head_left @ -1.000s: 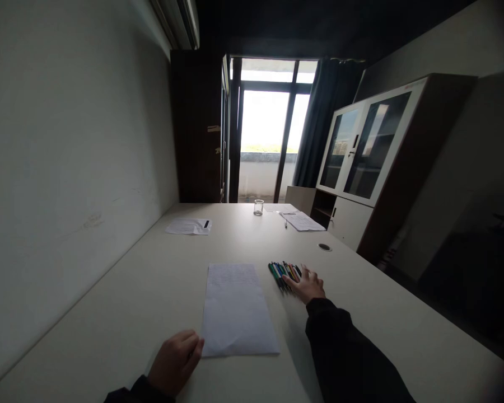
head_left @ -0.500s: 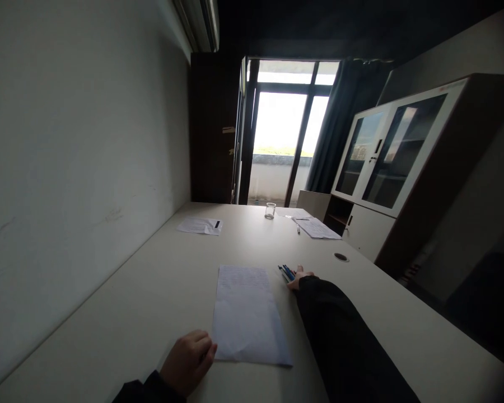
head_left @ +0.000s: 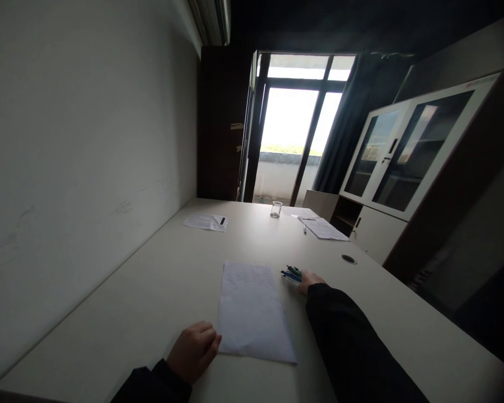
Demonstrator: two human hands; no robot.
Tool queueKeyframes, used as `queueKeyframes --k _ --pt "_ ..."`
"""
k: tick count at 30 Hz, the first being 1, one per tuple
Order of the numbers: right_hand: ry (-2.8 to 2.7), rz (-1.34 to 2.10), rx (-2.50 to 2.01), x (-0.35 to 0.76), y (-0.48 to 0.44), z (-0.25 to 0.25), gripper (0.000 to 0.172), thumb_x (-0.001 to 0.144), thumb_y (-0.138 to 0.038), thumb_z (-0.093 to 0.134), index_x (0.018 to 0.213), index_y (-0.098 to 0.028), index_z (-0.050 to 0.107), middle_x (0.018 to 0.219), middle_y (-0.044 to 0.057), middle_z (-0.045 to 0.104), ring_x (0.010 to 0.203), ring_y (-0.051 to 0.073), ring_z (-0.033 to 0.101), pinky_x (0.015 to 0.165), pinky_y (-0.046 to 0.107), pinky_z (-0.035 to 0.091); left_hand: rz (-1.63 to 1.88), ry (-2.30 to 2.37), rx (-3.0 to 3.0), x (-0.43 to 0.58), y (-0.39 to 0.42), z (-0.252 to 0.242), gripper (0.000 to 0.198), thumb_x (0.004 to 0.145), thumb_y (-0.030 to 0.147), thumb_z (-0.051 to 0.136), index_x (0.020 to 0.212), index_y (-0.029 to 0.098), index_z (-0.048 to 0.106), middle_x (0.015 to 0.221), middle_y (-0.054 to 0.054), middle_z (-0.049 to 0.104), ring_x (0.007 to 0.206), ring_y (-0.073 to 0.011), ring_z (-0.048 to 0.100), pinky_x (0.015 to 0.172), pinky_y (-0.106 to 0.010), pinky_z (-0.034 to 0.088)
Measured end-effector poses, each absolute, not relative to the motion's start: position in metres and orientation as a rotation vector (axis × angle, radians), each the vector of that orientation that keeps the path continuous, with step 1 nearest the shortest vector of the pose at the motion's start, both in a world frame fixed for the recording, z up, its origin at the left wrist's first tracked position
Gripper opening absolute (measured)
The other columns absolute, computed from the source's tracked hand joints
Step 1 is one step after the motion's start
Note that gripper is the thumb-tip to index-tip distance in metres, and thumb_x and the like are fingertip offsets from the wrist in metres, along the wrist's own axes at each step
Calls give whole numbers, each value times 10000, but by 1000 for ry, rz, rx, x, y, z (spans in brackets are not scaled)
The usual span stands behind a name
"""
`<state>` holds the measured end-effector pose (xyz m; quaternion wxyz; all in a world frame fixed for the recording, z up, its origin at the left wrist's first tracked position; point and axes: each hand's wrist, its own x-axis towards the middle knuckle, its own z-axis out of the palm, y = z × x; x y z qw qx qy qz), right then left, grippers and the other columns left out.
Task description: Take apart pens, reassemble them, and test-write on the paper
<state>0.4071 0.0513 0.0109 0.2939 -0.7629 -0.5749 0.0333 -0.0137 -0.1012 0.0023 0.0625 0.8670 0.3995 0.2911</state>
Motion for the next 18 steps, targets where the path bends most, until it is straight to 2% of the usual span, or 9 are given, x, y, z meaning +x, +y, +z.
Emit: queueKeyframes --k 3,7,9,14,18 --pt "-1518 301 -2029 407 48 14 260 952 -321 592 1158 -162 597 1144 74 624 945 197 638 810 391 551 888 1213 2587 -13 -101 3 340 972 219 407 637 196 461 667 -11 547 626 -144 543 582 -253 374" --pt "-1454 460 -1846 399 45 22 229 794 -246 720 977 -153 617 768 24 660 691 186 649 629 315 523 931 1221 2490 -12 -99 6 351 993 238 388 657 193 482 687 -16 549 657 -148 542 614 -254 394" --pt "-1390 518 -1715 392 41 26 252 775 -285 690 975 -175 583 680 -2 634 607 181 636 529 280 494 956 1222 2454 -11 -98 8 351 996 235 384 665 192 491 692 -17 549 660 -147 537 626 -256 401" --pt "-1209 564 -1439 377 25 23 433 752 -513 632 1017 -197 500 744 -6 602 607 190 635 417 251 468 938 1195 2499 -10 -99 8 330 985 219 408 667 193 491 696 -18 551 675 -154 535 621 -259 398" --pt "-1135 564 -1364 370 11 13 456 719 -522 666 1010 -205 514 761 -4 596 546 169 597 412 271 467 902 1153 2564 -10 -100 8 314 963 193 433 656 195 497 686 -16 562 673 -157 534 611 -263 394"
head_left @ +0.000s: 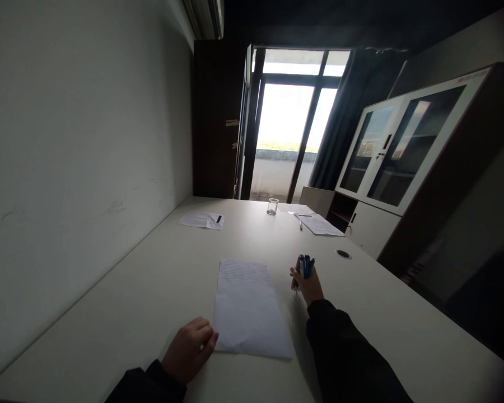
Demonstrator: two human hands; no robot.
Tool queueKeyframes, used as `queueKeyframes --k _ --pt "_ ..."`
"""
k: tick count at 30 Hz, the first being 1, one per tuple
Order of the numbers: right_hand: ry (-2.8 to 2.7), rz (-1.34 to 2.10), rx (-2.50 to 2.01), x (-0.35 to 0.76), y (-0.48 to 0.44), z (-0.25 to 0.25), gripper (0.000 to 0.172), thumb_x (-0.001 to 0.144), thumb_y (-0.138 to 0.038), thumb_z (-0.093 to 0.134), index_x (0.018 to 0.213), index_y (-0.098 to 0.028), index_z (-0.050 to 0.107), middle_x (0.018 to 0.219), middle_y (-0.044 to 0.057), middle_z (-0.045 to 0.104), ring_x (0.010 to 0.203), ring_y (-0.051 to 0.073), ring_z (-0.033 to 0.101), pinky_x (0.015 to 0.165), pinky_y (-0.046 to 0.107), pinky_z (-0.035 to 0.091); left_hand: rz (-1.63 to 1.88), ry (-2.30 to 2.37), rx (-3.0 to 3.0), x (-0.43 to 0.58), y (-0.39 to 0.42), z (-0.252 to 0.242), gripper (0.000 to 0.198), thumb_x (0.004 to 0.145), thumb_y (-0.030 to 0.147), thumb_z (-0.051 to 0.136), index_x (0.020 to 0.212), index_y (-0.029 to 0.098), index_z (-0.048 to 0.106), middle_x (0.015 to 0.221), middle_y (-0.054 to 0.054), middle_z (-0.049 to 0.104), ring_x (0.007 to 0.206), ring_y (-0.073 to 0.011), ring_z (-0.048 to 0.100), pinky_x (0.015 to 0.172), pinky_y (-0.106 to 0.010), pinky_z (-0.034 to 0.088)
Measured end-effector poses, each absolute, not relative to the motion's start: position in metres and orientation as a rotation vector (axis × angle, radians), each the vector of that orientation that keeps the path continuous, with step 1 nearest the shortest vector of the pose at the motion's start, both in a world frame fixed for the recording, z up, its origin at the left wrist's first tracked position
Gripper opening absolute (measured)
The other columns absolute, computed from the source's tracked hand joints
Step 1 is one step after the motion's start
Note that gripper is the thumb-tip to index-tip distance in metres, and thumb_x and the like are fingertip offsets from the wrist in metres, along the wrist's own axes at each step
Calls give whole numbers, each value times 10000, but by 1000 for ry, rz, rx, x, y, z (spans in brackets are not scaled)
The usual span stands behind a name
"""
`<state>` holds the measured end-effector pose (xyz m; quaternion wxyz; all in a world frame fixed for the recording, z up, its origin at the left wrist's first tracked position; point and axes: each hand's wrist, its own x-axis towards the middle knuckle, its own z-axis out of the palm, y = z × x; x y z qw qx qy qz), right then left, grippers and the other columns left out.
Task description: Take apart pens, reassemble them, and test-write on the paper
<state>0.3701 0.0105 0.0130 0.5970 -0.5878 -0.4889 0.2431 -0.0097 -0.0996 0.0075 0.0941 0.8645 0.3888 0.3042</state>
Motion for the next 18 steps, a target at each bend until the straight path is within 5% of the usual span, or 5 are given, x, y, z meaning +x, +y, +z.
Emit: queueKeyframes --k 7,18 --pt "-1061 569 -1416 370 2 3 319 659 -410 728 826 -195 560 693 49 653 627 238 652 470 298 472 865 1150 2600 -9 -100 9 313 963 188 414 662 195 500 685 -21 566 672 -161 534 610 -265 404" --pt "-1013 535 -1478 380 7 -7 361 619 -432 743 834 -183 595 714 48 704 611 223 651 491 290 471 893 1120 2630 -10 -100 7 302 959 181 432 662 197 483 684 -19 573 666 -161 546 599 -263 391"
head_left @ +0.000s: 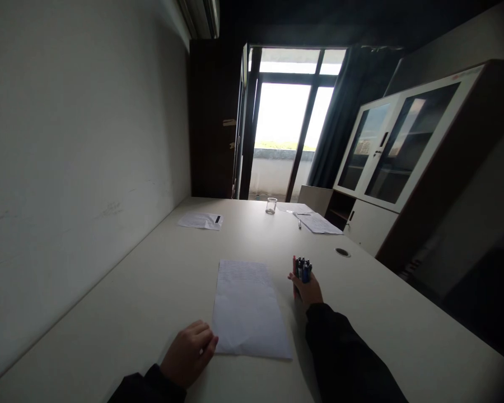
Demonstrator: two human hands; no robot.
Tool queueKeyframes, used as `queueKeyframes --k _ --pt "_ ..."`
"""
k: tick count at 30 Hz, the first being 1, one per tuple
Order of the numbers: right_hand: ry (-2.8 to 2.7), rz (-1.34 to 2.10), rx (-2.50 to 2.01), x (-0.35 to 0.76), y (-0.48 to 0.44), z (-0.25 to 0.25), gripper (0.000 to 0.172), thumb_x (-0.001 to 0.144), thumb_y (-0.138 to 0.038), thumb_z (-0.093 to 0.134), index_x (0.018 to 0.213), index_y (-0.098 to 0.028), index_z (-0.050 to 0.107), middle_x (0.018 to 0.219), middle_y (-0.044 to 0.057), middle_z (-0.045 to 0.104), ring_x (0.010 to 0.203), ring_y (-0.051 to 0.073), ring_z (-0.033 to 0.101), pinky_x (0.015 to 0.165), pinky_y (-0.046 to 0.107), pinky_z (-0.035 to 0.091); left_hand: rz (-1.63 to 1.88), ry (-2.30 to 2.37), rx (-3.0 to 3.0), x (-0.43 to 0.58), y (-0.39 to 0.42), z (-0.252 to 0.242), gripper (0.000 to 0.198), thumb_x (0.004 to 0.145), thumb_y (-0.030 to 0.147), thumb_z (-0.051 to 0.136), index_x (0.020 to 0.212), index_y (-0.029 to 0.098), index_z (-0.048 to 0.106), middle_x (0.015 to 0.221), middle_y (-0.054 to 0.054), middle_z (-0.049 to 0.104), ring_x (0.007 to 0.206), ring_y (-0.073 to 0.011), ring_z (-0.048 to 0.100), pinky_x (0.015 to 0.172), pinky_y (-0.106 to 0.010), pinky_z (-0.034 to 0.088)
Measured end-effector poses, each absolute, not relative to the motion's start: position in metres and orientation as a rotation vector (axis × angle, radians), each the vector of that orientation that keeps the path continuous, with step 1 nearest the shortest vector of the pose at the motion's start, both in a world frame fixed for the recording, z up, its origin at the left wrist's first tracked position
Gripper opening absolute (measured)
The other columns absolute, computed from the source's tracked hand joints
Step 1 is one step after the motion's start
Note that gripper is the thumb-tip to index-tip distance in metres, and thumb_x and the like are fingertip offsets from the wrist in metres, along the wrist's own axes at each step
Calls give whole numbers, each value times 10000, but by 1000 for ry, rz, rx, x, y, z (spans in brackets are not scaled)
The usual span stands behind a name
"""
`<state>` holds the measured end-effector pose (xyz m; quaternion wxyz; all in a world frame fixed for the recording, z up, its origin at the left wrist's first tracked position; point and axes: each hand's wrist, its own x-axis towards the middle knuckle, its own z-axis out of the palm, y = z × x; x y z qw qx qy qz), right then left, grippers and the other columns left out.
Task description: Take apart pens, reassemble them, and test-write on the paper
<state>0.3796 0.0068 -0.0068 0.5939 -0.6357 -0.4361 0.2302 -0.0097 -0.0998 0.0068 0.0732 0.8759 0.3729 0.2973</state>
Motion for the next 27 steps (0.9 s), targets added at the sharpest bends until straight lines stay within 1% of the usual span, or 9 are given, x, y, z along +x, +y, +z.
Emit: queueKeyframes --k 7,12,15,17,20,21,23,25,27 --pt "-975 546 -1482 373 1 -1 361 658 -480 712 807 -190 556 645 15 678 372 140 517 358 269 401 910 1116 2589 -11 -100 3 309 965 194 431 661 195 485 687 -20 569 675 -163 542 612 -262 396" --pt "-1006 663 -1433 351 -4 10 359 695 -477 701 846 -193 542 656 9 663 442 159 582 380 256 428 1065 1116 2305 -8 -98 14 318 997 257 399 733 194 565 737 -33 586 711 -172 558 655 -274 440" --pt "-1101 835 -1387 327 -3 18 340 699 -463 693 829 -181 555 627 15 649 489 176 612 398 254 448 1180 1105 2025 -1 -87 27 281 997 322 423 873 195 641 869 -59 633 836 -198 594 739 -303 473" --pt "-1190 967 -1361 307 -1 23 295 707 -429 684 784 -170 567 611 24 644 520 181 628 419 250 467 1197 1028 1814 7 -72 32 244 968 371 495 1014 206 668 1031 -79 648 983 -225 596 817 -323 482" --pt "-1322 1142 -1348 272 4 31 210 729 -353 650 757 -160 573 600 28 642 498 166 619 408 237 467 1205 894 1271 25 -42 27 377 832 454 691 1099 189 679 1193 -107 628 1157 -271 546 976 -364 427" --pt "-1365 1193 -1345 260 6 34 180 738 -328 630 759 -159 572 610 27 645 502 161 623 414 234 475 1195 884 1193 32 -32 23 454 809 497 701 1128 177 666 1204 -126 626 1165 -285 550 977 -379 432" --pt "-1451 1269 -1346 237 9 37 132 744 -284 610 777 -161 574 632 20 653 513 152 630 434 230 496 1182 863 1099 45 -16 15 533 830 574 642 1164 159 641 1241 -159 608 1172 -296 559 961 -396 450" --pt "-1545 1312 -1364 216 12 38 107 740 -245 604 809 -165 587 593 -2 641 472 142 610 414 221 486 1167 819 1026 55 -6 9 570 839 615 605 1160 145 638 1185 -172 637 1104 -292 609 913 -391 479" --pt "-1645 1320 -1400 200 15 39 119 696 -189 634 809 -167 602 533 -27 616 419 130 576 380 202 452 1169 765 979 61 -4 8 574 844 621 597 1150 137 639 1105 -164 670 1016 -277 652 855 -372 504"
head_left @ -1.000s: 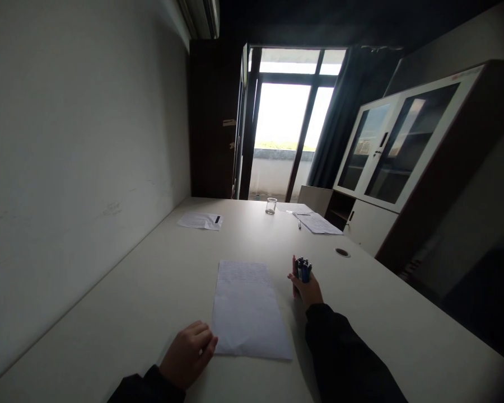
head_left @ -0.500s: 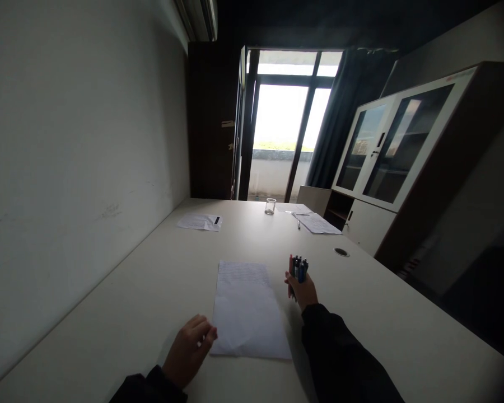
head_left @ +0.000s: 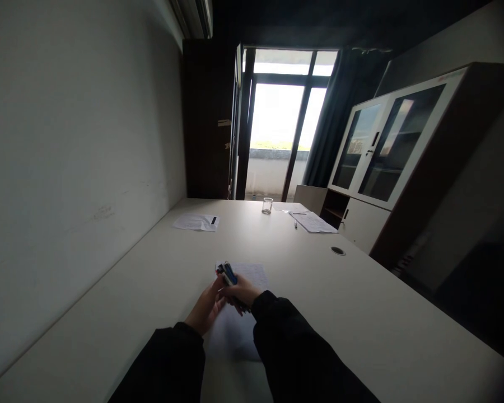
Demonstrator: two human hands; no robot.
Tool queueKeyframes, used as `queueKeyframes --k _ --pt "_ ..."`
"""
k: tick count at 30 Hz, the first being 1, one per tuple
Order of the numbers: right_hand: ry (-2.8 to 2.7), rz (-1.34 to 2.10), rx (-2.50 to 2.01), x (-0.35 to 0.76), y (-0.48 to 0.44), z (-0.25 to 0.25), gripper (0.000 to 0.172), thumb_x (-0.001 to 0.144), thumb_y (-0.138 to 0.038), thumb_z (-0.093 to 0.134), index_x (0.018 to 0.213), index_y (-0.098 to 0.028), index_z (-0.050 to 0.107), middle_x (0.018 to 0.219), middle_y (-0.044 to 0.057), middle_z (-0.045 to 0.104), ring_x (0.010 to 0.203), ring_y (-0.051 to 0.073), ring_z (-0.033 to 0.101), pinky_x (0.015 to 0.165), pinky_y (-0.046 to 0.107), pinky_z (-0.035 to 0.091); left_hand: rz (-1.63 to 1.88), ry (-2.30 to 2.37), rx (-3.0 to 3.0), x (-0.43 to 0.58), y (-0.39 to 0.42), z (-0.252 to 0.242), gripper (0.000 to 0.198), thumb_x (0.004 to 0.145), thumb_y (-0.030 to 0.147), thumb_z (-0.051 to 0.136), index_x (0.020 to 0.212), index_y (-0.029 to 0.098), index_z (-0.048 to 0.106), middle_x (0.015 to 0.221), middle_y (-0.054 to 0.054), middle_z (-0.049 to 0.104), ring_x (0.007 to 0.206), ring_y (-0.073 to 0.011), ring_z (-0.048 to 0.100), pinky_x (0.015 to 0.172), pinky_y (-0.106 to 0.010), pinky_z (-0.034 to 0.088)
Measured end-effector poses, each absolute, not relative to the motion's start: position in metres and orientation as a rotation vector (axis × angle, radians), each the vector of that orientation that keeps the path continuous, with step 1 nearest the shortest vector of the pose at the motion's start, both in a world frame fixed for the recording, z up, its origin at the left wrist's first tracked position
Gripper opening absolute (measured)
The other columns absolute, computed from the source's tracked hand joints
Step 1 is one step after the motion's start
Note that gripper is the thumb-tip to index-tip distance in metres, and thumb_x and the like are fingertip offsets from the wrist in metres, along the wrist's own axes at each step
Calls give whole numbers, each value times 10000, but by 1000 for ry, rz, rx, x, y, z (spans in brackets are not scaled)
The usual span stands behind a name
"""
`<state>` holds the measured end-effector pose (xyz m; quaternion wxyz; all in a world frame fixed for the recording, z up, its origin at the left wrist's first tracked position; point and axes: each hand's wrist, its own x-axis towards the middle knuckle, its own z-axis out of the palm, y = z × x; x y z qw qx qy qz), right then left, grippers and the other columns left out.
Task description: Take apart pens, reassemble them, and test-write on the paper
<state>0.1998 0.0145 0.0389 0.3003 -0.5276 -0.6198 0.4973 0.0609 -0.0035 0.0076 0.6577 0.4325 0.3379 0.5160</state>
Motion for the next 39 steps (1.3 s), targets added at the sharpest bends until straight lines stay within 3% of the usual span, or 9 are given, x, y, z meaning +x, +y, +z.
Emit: queueKeyframes --k 7,12,18,21,24,27,30,35,39 --pt "-1917 1298 -1489 168 17 39 81 627 -127 640 699 -164 647 495 -35 605 433 132 587 404 192 442 1309 718 859 53 -9 13 546 711 483 784 1085 103 663 880 -94 708 786 -239 689 677 -302 523" --pt "-1993 1291 -1486 157 16 39 76 615 -128 666 687 -153 666 586 -13 640 555 154 634 493 213 482 1393 792 794 46 -6 9 421 758 405 733 1034 93 669 906 -105 715 833 -244 694 698 -306 535" --pt "-2034 1276 -1401 158 2 46 363 683 -282 760 1022 -179 681 808 -1 698 765 188 672 658 257 524 1475 933 770 37 5 5 253 810 363 649 905 134 594 839 -93 703 827 -241 708 703 -331 564" --pt "-2051 1263 -1345 167 -14 46 630 650 -372 823 1216 -205 603 999 28 702 884 200 668 771 292 531 1498 1049 827 22 15 6 212 866 361 584 933 163 552 830 -56 680 801 -201 709 713 -320 578" --pt "-2046 1209 -1344 185 -32 43 817 636 -364 842 1354 -208 484 1054 62 692 842 200 672 757 328 546 1432 1224 948 -7 33 12 138 893 286 572 946 163 540 825 -38 669 723 -152 697 696 -291 582" --pt "-2009 1051 -1340 209 -49 40 534 741 -241 743 1247 -218 571 1101 66 664 934 201 641 825 337 524 1255 1471 1111 -44 58 22 124 895 217 611 975 140 556 762 -8 651 626 -131 664 624 -280 574" --pt "-1977 816 -1316 234 -64 35 245 810 -181 640 1053 -205 658 1073 66 654 919 195 634 819 333 523 1057 1777 1287 -78 83 32 205 947 294 591 1071 131 583 872 -22 649 672 -136 644 622 -292 559" --pt "-1990 504 -1277 255 -92 18 230 856 -179 584 1067 -232 658 1046 69 666 973 222 627 866 368 518 703 2186 1622 -102 105 30 295 936 332 604 1165 148 576 1083 -72 630 937 -219 629 843 -427 511" --pt "-1988 405 -1274 251 -114 7 221 887 -173 525 1053 -231 659 1027 72 675 990 229 616 934 403 488 496 2375 1824 -94 108 17 331 942 331 598 1220 158 556 1182 -89 594 1015 -242 607 879 -456 501"
